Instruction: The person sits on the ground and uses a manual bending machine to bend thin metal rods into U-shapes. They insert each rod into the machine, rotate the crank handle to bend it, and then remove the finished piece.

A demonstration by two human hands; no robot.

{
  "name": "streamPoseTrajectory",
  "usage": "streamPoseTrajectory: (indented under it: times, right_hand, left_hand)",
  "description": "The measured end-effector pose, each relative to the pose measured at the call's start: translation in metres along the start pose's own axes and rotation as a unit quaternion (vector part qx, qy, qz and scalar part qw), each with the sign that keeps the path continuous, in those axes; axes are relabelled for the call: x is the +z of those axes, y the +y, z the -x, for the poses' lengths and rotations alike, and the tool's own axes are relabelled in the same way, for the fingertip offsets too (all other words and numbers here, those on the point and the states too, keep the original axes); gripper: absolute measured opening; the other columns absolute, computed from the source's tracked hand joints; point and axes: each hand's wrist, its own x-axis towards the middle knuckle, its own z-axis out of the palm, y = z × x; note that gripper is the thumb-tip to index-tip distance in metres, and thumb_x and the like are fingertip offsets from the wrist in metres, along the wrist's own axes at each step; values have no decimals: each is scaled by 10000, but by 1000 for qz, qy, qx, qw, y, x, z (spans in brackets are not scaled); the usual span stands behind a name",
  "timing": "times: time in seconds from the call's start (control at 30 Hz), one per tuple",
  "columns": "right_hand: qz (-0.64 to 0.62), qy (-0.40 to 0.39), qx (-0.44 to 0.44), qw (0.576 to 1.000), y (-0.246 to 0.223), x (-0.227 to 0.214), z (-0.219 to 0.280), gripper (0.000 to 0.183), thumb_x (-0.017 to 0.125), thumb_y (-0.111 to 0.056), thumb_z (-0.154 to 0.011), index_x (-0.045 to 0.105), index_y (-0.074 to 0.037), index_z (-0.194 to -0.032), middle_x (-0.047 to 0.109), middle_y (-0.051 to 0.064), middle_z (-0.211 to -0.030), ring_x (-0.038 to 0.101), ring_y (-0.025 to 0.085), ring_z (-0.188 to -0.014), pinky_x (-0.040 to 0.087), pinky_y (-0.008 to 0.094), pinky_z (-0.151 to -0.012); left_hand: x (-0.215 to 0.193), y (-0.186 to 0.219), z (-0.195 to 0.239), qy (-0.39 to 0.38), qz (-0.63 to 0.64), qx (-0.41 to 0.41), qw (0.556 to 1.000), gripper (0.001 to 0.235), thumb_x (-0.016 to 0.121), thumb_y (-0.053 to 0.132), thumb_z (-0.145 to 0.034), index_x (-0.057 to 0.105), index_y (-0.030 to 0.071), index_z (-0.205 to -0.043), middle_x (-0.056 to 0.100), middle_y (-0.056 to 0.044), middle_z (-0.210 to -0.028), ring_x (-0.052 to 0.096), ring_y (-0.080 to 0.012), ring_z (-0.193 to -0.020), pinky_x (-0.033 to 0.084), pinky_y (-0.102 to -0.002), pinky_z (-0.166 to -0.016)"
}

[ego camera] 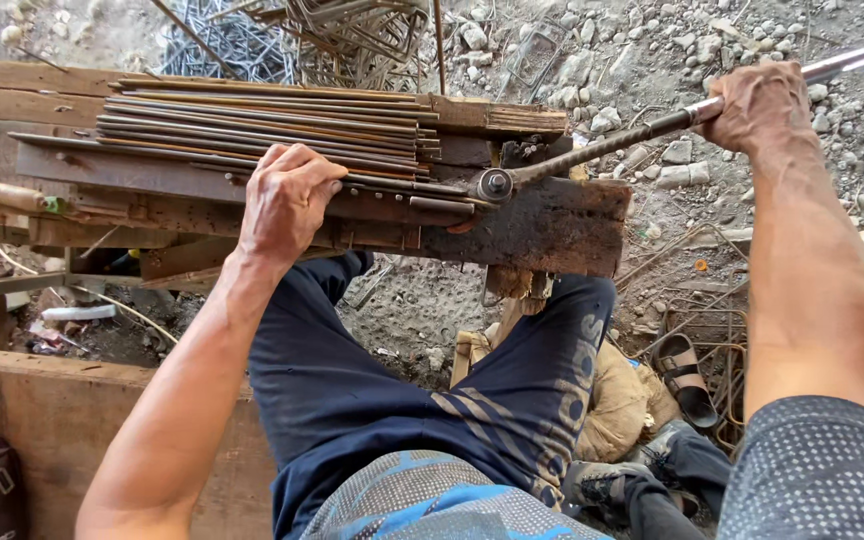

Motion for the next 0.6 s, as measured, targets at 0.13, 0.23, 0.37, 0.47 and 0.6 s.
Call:
streamPoseTrajectory:
  times: [0.13,0.23,0.37,0.47,0.6]
  right_hand:
    - [63,-47,42,996,8,19,36,373,453,-469,-975,731,-233,-897,776,32,-864,705,247,-801,428,393,-968]
    - [-102,101,13,990,20,67,75,359,658,-360,-1028,491,-232,-738,433,-73,-594,458,156,-634,393,381,-955]
    - [-73,-74,136,985,-23,35,164,522,410,-616,-1102,452,-229,-755,361,-67,-540,372,118,-476,451,408,-877]
    - [-29,-69,161,984,-49,42,221,587,454,-652,-1082,587,-188,-748,421,-83,-538,363,61,-443,432,271,-568]
    - [-136,-100,228,959,-92,31,285,440,486,-445,-1064,608,-128,-784,516,-16,-574,453,107,-452,402,254,-404]
  left_hand:
    - [3,-4,2,3,10,11,1000,145,777,22,-878,772,59,-1018,687,-66,-944,555,-283,-872,479,-405,-780]
    - [5,-10,4,3,2,17,1000,143,795,37,-866,774,45,-1008,683,-69,-925,571,-279,-870,480,-398,-797]
    - [7,-14,5,14,10,26,1000,144,792,46,-874,768,40,-1016,675,-69,-926,560,-281,-855,467,-400,-791]
    - [9,-18,5,13,8,28,999,147,797,60,-873,771,51,-1018,683,-58,-933,559,-268,-857,475,-390,-789]
    - [1,-21,-3,-58,2,18,998,194,792,70,-861,774,54,-1054,711,-98,-1008,586,-304,-911,468,-423,-815]
